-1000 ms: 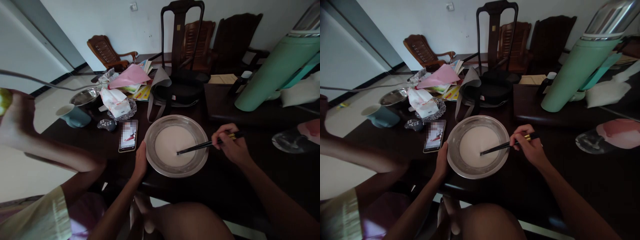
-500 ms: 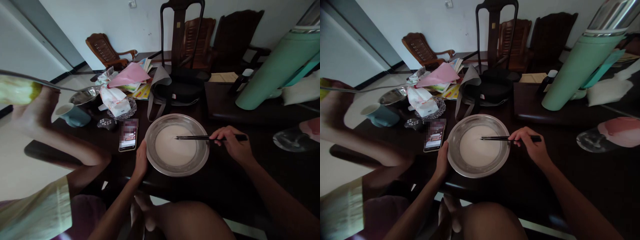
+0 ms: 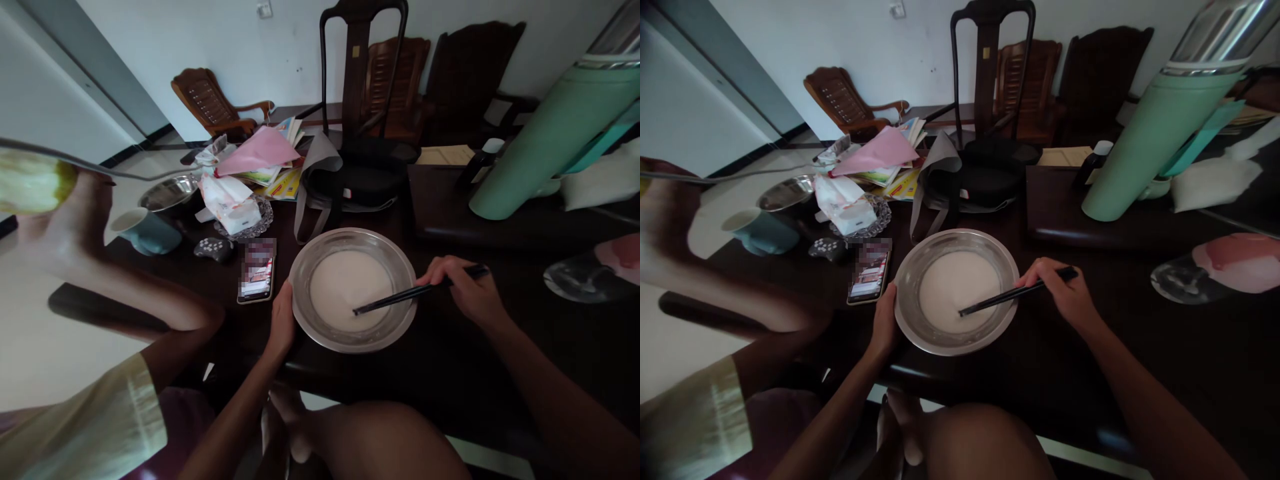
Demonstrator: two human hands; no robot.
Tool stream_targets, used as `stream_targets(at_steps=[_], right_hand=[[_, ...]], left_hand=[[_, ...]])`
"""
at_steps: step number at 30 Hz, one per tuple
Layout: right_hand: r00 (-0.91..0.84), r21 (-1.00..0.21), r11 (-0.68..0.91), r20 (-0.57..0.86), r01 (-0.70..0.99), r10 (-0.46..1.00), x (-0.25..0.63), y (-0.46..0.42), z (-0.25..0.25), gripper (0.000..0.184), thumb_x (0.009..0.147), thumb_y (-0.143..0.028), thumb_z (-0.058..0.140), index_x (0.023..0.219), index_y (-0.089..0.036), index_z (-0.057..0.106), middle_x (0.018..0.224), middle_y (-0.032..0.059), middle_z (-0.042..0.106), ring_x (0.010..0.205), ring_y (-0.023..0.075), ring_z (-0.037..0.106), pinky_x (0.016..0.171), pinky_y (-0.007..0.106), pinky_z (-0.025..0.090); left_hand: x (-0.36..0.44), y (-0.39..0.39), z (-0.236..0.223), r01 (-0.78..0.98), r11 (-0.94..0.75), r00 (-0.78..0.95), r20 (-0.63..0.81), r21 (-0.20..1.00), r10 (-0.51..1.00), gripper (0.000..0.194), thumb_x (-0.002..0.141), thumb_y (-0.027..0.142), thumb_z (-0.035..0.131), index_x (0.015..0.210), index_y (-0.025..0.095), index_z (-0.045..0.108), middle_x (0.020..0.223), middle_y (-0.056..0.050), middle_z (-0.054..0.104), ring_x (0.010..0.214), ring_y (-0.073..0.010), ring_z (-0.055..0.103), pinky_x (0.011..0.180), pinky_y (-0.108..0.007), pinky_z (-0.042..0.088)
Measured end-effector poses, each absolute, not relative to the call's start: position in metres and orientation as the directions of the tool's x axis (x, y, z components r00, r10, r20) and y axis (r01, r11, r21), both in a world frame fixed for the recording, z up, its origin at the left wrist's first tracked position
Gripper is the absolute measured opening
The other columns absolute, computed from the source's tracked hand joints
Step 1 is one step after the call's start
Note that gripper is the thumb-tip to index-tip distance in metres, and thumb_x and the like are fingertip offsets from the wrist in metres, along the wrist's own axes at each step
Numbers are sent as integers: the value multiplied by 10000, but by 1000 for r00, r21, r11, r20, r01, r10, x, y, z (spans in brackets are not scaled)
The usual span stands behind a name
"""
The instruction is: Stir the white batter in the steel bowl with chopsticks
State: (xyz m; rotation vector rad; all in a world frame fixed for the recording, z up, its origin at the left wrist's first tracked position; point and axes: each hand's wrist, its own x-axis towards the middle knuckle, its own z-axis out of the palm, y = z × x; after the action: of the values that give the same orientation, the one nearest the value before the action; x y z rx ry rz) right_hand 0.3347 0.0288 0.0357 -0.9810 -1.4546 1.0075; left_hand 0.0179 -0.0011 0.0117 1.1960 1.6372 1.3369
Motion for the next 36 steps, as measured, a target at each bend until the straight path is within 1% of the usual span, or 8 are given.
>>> stream_targets(at_steps=[4,7,10,13,18,23,28,36], right_hand=[[-130,-941,318,304,114,944,336,30,37,340,941,-454,606,698,-248,725,822,49,777,809,236,698,810,398,543],[-10,-952,298,298,75,955,338,32,38,405,960,-467,569,650,-242,701,737,44,758,726,222,688,749,383,535],[-85,-948,314,310,42,947,338,31,38,401,957,-457,576,642,-243,701,709,37,747,699,214,683,718,373,538],[-180,-937,336,316,95,932,339,31,39,325,927,-452,628,700,-246,733,800,45,773,790,232,704,777,391,553],[-61,-941,321,316,104,947,344,32,40,398,963,-437,572,646,-237,705,733,45,759,708,218,685,725,378,535],[-265,-933,346,310,97,913,339,31,40,316,937,-444,618,733,-246,756,846,53,785,808,225,708,782,372,548],[-74,-940,327,321,95,944,341,32,40,357,964,-415,584,687,-245,732,786,33,774,763,203,703,763,347,537],[-173,-921,371,348,119,921,337,28,40,283,941,-401,628,734,-256,754,863,36,785,825,208,698,792,348,529]], left_hand=[[18,-1,12,244,48,-320,34,969,947,475,919,539,428,972,177,730,1013,-61,750,996,-235,639,1010,-352,466],[19,-2,13,230,56,-329,23,972,944,468,916,547,433,940,184,726,980,-55,749,969,-234,638,998,-348,471],[19,-2,15,229,66,-333,15,971,943,451,920,538,441,917,187,724,956,-50,751,969,-234,636,987,-347,479],[20,-2,17,238,72,-327,10,968,945,457,925,529,431,928,182,727,957,-57,750,1010,-241,640,990,-348,480],[19,-1,14,225,47,-325,30,973,945,471,921,534,428,1009,184,731,1050,-67,751,1113,-252,627,1037,-359,454],[18,-1,13,231,42,-306,32,972,952,485,924,534,426,1050,176,728,1093,-71,748,1139,-258,623,1065,-370,436],[18,-2,13,226,50,-305,22,973,952,488,938,512,395,1036,172,731,1062,-68,752,1039,-242,647,1025,-368,468],[19,-2,14,274,48,-319,44,960,947,483,920,515,404,1011,167,725,1050,-73,753,1015,-242,642,1014,-361,473]])
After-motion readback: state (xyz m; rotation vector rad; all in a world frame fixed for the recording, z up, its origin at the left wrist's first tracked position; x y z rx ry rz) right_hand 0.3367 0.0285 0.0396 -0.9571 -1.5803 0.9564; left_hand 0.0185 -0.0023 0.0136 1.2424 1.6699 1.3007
